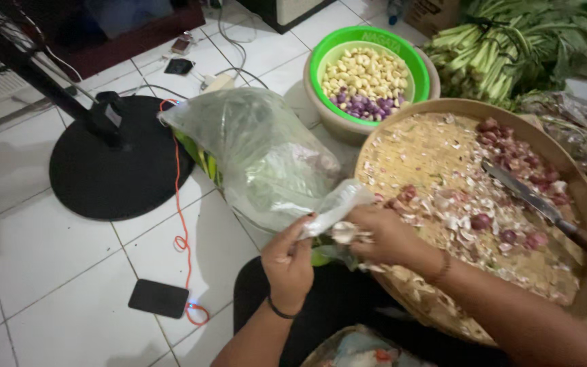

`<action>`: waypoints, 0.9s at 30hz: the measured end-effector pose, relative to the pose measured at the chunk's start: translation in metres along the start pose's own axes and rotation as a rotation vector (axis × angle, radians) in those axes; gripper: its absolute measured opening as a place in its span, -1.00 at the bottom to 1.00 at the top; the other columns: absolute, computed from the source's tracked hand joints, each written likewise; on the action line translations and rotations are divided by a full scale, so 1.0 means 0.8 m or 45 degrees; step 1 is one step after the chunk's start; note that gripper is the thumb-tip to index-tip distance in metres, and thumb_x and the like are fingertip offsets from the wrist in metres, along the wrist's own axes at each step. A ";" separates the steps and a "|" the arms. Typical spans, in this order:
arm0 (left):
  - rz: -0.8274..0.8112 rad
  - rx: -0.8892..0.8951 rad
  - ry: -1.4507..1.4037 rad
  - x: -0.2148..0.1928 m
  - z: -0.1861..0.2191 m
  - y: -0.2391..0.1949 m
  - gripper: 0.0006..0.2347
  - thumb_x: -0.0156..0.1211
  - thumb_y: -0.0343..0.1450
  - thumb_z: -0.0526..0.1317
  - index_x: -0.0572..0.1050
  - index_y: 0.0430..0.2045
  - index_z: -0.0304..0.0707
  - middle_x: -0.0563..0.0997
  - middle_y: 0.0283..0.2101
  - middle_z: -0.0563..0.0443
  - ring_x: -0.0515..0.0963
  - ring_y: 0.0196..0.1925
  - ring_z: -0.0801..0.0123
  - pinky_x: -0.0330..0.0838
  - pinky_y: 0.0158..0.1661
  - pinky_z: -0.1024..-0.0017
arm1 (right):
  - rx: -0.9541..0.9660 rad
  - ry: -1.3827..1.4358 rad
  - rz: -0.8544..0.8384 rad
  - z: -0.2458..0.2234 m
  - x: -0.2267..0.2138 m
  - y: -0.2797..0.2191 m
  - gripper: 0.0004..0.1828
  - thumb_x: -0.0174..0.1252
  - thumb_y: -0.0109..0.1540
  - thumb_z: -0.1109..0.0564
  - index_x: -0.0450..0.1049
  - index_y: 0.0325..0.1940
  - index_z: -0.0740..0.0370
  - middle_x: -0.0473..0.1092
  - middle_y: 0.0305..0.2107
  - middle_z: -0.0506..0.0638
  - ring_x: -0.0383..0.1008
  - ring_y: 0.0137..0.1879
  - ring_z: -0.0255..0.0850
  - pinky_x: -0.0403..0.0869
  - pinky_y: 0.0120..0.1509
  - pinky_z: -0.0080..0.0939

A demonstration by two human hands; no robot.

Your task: The person sits on the floor and peels small red onions using a knife over a woven tray. They trim the ends and remove the outer skins, placing the peeled onions into a green bowl nearby.

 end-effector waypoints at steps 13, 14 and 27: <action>-0.151 0.108 -0.068 -0.009 0.049 0.015 -0.81 0.17 0.41 -0.52 0.62 -0.15 -0.40 0.76 -0.20 -0.18 0.76 -0.18 0.29 0.58 -0.12 0.46 | 0.186 0.046 0.023 0.002 0.142 0.243 -0.65 0.32 0.17 0.06 0.56 0.04 0.09 0.54 -0.11 0.12 0.56 0.02 0.05 0.50 0.11 -0.02; -0.151 0.069 -0.113 -0.011 0.043 0.018 -0.82 0.18 0.42 -0.52 0.62 -0.16 -0.39 0.76 -0.22 -0.17 0.76 -0.21 0.31 0.58 -0.14 0.47 | 0.177 0.040 0.023 0.000 0.143 0.250 -0.65 0.31 0.18 0.06 0.56 0.05 0.10 0.54 -0.10 0.13 0.55 0.03 0.05 0.49 0.12 -0.01; -0.071 -0.189 0.238 -0.043 -0.017 0.009 -0.72 0.17 0.40 -0.49 0.69 -0.05 -0.36 0.62 -0.39 -0.14 0.50 -0.40 0.40 0.38 -0.36 0.50 | -0.230 0.008 -0.008 -0.071 0.092 0.111 -0.65 0.21 0.30 0.08 0.52 0.16 0.16 0.51 0.02 0.19 0.50 0.15 0.11 0.46 0.22 0.03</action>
Point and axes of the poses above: each hand's wrist, its own y-axis towards the middle knuckle, its own x-axis out of the palm, z = x × y, the point moved 8 cm from there along y, towards the middle knuckle
